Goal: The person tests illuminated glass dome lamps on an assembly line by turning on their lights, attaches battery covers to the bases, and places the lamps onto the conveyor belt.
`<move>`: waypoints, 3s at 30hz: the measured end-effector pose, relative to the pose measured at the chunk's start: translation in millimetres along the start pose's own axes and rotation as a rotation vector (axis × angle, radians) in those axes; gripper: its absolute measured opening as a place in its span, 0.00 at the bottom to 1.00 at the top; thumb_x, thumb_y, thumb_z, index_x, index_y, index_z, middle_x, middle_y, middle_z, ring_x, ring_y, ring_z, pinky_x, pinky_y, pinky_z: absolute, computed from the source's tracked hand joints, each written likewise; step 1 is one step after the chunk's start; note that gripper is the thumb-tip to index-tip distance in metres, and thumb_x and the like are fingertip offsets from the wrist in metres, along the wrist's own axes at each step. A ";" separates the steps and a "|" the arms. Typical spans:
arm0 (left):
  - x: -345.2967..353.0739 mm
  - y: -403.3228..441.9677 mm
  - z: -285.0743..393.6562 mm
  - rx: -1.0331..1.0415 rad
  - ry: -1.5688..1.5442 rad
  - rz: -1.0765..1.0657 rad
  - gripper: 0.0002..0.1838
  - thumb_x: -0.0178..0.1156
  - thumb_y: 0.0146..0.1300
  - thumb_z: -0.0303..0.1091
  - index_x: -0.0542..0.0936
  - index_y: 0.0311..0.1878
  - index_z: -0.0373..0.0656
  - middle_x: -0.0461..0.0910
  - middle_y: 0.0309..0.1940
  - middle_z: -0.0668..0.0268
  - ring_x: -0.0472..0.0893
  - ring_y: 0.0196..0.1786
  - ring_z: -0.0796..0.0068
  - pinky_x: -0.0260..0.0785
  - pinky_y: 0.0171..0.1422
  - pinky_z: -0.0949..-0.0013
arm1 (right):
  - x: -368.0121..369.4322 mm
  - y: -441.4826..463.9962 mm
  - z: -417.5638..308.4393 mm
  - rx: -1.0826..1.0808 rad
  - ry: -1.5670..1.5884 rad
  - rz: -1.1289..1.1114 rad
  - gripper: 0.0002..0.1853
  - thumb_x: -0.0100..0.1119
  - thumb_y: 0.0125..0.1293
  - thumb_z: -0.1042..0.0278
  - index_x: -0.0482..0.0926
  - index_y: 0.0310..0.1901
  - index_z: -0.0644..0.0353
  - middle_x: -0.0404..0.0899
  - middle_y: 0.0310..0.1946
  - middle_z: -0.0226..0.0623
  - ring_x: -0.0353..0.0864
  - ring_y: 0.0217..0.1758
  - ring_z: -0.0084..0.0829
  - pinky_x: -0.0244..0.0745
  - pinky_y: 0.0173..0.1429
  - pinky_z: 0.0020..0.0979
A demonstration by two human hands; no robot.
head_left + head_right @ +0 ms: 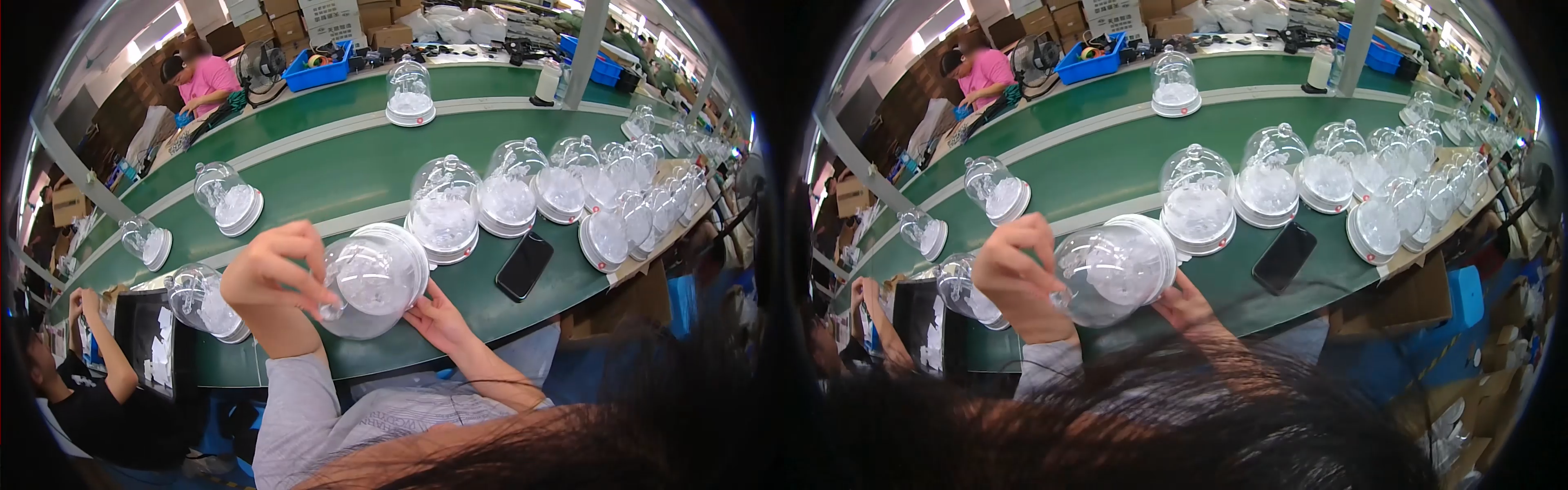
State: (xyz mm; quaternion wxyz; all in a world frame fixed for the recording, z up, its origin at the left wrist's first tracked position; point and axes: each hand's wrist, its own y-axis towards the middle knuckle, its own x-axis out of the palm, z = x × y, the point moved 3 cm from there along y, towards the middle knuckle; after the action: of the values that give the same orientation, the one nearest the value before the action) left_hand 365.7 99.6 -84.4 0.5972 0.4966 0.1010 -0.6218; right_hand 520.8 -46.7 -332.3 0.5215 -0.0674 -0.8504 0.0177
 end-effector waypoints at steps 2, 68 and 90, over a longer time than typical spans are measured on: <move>1.6 -9.9 4.7 -0.005 0.022 -0.081 0.10 0.71 0.47 0.31 0.87 0.35 0.47 0.77 0.30 0.71 0.73 0.34 0.70 0.66 0.35 0.69 | 0.9 -1.0 0.7 -0.009 0.002 0.009 0.33 0.50 0.69 0.75 0.51 0.73 0.46 0.70 0.60 0.35 0.71 0.63 0.33 0.63 0.70 0.41; 6.0 12.8 -52.1 -0.270 0.009 0.317 0.20 0.64 0.42 0.12 0.85 0.42 0.39 0.83 0.38 0.61 0.80 0.42 0.67 0.74 0.44 0.68 | -1.5 5.8 13.1 -0.058 -0.389 0.168 0.36 0.55 0.61 0.88 0.52 0.69 0.62 0.72 0.58 0.44 0.73 0.61 0.31 0.70 0.65 0.32; 14.5 27.2 -50.1 -0.362 0.148 0.365 0.21 0.71 0.42 0.24 0.84 0.45 0.40 0.82 0.36 0.64 0.77 0.43 0.65 0.69 0.51 0.65 | 5.3 2.5 12.2 -0.159 -0.338 0.193 0.33 0.60 0.59 0.86 0.59 0.65 0.63 0.71 0.60 0.42 0.73 0.61 0.31 0.69 0.65 0.30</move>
State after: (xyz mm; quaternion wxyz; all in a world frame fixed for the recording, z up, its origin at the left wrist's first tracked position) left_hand 416.5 119.1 -106.7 0.7696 0.4358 0.1627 -0.4373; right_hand 507.8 -43.1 -333.3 0.3603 -0.1854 -0.9142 0.0112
